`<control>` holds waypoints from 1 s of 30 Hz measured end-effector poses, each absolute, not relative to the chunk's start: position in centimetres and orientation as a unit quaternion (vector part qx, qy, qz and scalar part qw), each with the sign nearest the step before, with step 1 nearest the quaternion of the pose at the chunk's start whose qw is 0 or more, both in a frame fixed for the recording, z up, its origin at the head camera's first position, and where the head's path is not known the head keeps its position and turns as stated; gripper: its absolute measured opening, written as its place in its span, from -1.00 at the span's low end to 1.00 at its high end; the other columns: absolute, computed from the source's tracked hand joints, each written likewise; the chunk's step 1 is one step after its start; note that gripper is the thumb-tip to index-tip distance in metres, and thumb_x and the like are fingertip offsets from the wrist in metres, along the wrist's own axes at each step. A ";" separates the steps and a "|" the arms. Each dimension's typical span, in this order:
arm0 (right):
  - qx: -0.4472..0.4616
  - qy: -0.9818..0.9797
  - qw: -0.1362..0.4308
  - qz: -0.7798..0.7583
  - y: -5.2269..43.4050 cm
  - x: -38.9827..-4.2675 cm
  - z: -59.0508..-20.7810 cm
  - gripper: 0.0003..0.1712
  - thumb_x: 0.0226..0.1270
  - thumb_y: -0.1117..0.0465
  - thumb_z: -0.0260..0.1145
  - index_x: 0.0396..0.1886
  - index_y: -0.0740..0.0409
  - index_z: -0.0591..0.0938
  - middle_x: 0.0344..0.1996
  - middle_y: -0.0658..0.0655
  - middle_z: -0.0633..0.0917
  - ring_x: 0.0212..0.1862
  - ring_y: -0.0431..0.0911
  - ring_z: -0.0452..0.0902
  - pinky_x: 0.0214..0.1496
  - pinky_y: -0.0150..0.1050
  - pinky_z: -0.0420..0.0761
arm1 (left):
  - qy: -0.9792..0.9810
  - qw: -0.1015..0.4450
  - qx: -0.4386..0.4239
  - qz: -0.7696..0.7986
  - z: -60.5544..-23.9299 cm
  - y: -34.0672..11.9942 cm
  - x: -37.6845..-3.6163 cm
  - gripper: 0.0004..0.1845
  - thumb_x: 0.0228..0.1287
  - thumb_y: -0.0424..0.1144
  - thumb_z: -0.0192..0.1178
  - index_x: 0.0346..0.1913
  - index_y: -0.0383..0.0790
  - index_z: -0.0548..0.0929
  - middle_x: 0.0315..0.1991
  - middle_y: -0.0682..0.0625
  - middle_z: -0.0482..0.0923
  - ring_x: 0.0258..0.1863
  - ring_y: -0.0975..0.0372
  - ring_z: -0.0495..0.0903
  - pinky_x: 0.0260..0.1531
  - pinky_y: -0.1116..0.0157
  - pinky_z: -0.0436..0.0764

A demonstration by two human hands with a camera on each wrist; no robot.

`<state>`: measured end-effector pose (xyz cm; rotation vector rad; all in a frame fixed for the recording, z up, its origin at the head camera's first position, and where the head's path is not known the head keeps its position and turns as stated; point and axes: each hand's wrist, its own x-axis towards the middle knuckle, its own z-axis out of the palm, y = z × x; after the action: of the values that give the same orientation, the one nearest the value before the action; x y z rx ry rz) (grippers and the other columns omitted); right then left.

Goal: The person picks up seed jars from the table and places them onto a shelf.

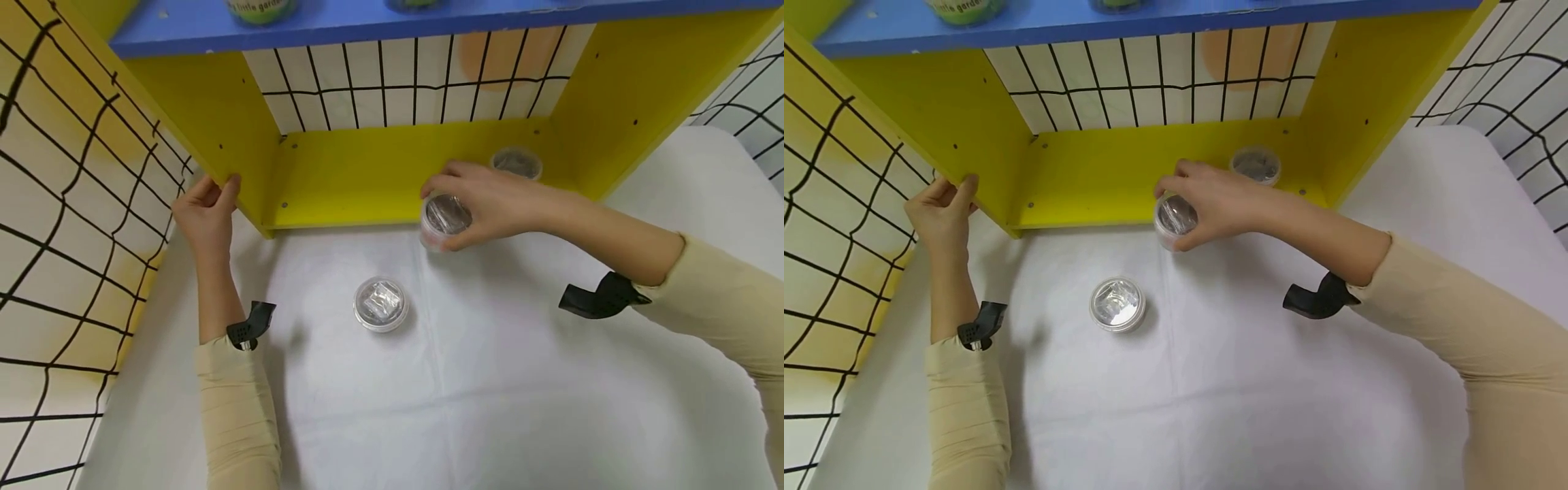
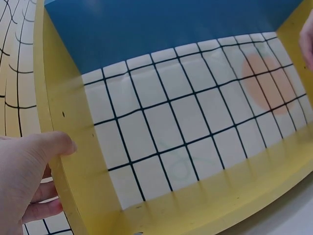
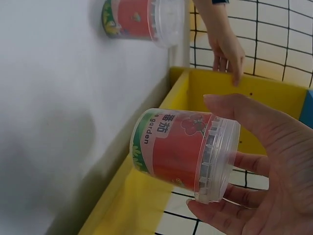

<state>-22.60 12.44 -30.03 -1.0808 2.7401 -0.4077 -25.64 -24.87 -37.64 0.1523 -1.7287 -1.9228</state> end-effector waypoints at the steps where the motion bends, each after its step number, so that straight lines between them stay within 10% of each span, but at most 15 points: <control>1: -0.360 0.919 0.087 -0.136 12.4 -22.7 -30.0 -0.27 -0.11 -0.05 0.47 0.11 0.05 0.47 -0.01 0.15 0.47 -0.08 -0.01 0.42 -0.12 -0.13 0.57 | -0.642 0.272 0.057 -0.715 -37.7 -24.9 -25.6 -0.68 -0.04 -0.36 0.39 -0.12 -0.24 0.71 -0.24 -0.04 0.70 -0.29 0.24 0.68 -0.43 0.49 0.61; 30: -0.349 0.917 0.157 -0.110 10.5 -27.9 -28.1 -0.24 0.02 0.00 0.40 0.21 0.15 0.36 0.05 0.24 0.38 0.01 0.06 0.32 0.04 -0.04 0.47 | -0.659 0.281 0.048 -0.696 -38.0 -25.2 -25.9 -0.69 -0.03 -0.35 0.38 -0.14 -0.23 0.72 -0.29 -0.01 0.71 -0.36 0.27 0.67 -0.47 0.51 0.59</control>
<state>-27.89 10.49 -28.14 -0.9979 2.6247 -0.3143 -25.86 -25.23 -38.02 0.1275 -1.7670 -1.8655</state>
